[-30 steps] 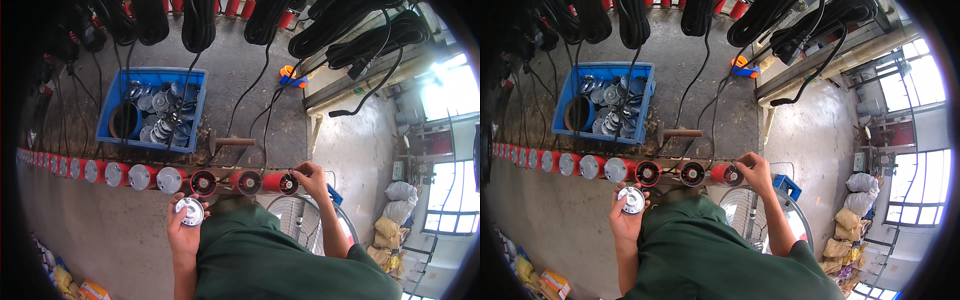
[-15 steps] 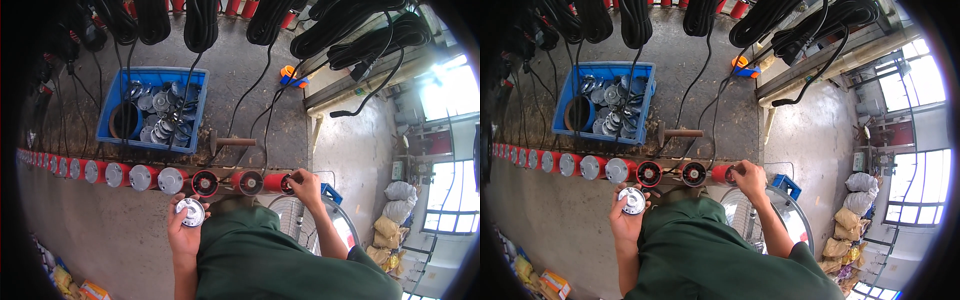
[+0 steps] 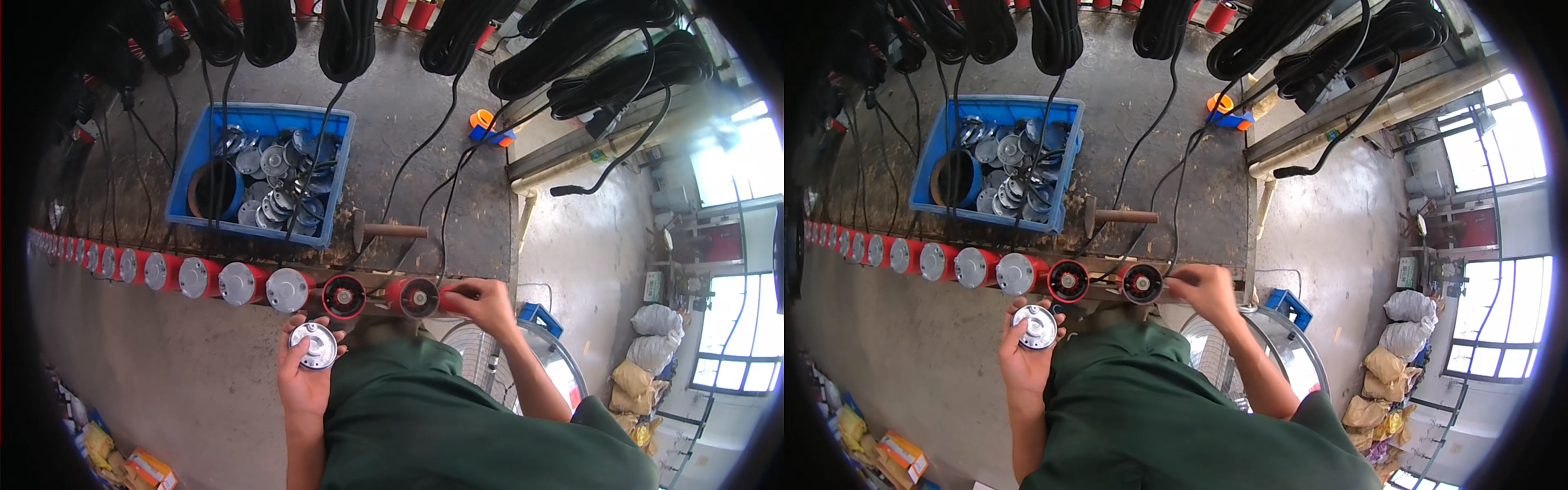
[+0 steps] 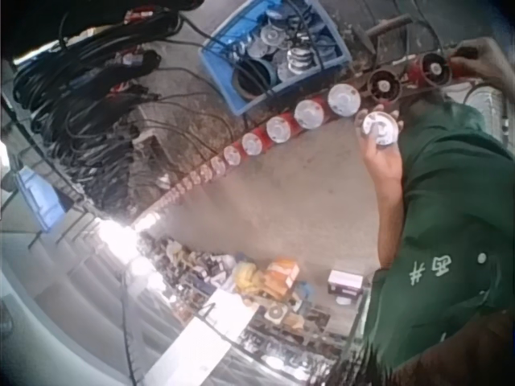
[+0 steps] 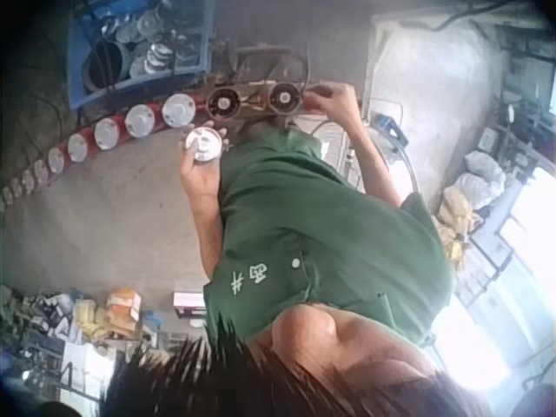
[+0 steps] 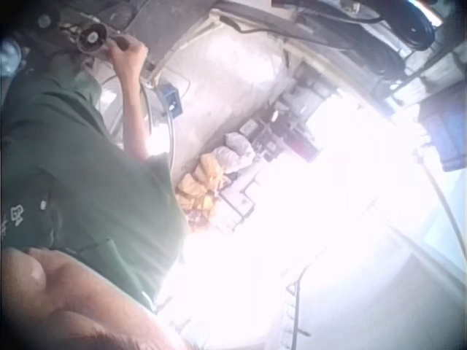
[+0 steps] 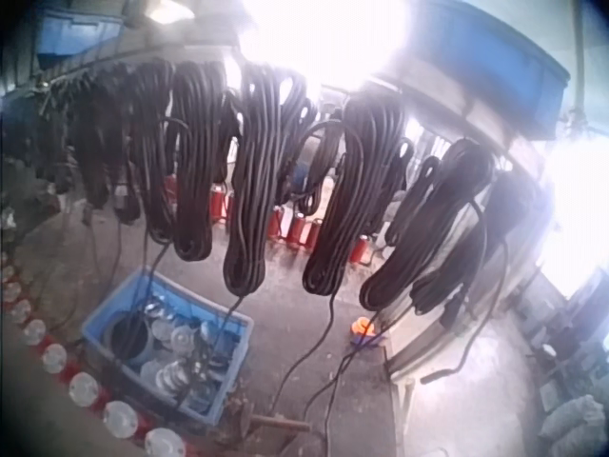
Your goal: The person assembles cylindrical components by picking metallic discs from a blue crate and securing them onto the top of red cylinders using a power screwdriver.
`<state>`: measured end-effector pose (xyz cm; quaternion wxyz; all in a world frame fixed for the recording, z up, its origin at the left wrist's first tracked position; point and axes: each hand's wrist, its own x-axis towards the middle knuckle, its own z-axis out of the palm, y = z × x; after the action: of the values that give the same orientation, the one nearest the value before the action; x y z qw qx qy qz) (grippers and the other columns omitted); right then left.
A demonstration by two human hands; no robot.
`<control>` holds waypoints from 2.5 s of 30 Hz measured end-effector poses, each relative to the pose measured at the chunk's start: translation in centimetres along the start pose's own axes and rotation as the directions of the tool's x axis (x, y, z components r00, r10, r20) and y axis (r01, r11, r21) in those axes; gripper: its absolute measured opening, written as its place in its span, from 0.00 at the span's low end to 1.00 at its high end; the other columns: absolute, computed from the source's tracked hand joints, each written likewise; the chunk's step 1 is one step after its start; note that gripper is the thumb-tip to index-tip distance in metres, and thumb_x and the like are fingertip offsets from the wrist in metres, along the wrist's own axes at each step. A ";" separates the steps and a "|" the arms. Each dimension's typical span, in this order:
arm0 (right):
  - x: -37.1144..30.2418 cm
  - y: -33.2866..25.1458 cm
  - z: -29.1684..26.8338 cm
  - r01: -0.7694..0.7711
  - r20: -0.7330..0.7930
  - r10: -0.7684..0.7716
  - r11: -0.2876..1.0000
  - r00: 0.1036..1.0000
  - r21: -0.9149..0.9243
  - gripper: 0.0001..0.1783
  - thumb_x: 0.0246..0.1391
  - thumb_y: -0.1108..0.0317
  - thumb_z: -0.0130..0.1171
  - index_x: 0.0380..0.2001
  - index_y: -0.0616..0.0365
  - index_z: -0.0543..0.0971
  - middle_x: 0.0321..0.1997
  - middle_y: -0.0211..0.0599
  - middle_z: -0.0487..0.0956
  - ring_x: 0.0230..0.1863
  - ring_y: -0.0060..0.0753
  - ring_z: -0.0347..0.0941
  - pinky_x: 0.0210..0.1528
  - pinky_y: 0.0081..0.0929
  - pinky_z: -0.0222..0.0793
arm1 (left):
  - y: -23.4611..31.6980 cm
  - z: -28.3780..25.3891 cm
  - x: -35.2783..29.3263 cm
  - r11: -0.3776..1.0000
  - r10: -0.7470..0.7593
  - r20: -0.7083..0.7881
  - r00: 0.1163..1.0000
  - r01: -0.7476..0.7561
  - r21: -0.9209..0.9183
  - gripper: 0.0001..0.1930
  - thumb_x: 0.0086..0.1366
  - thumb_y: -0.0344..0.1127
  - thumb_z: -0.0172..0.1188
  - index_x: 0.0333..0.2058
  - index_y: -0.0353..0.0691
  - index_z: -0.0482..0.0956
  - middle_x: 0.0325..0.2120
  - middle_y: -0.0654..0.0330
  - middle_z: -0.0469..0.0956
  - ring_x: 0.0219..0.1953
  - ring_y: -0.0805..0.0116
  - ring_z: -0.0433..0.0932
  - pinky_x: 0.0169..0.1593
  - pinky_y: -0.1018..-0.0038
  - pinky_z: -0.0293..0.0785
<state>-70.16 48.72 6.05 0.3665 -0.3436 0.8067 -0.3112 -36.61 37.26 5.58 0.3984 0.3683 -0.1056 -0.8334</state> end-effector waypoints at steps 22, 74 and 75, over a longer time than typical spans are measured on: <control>-0.9 4.4 -2.2 -0.073 -0.287 -0.051 0.911 0.957 -0.406 0.11 0.53 0.58 0.76 0.36 0.52 0.92 0.36 0.39 0.87 0.37 0.46 0.86 0.44 0.41 0.81 | -0.5 1.2 0.4 0.998 -0.049 0.042 0.998 0.048 0.029 0.19 0.73 0.30 0.57 0.62 0.44 0.72 0.55 0.45 0.81 0.53 0.43 0.86 0.51 0.52 0.88; 0.5 -9.8 10.4 0.893 0.355 -0.825 0.445 0.439 -0.070 0.25 0.43 0.62 0.83 0.46 0.53 0.87 0.44 0.33 0.85 0.37 0.38 0.82 0.37 0.35 0.80 | -3.7 0.9 -0.2 1.000 -0.030 -0.077 0.997 0.030 -0.004 0.19 0.84 0.43 0.47 0.67 0.44 0.67 0.58 0.51 0.78 0.61 0.59 0.79 0.66 0.61 0.76; 0.2 -9.7 10.4 0.874 0.358 -0.805 0.479 0.474 -0.082 0.24 0.44 0.62 0.83 0.45 0.53 0.87 0.42 0.33 0.85 0.36 0.38 0.82 0.36 0.35 0.80 | -4.1 1.1 -0.4 0.997 -0.037 -0.095 0.995 0.042 0.058 0.19 0.85 0.43 0.46 0.69 0.45 0.65 0.58 0.53 0.77 0.60 0.61 0.79 0.66 0.63 0.75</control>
<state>-58.68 40.42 7.70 0.2235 -0.7796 0.5047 -0.2957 -39.64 40.19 4.68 0.3751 0.4206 -0.1043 -0.8194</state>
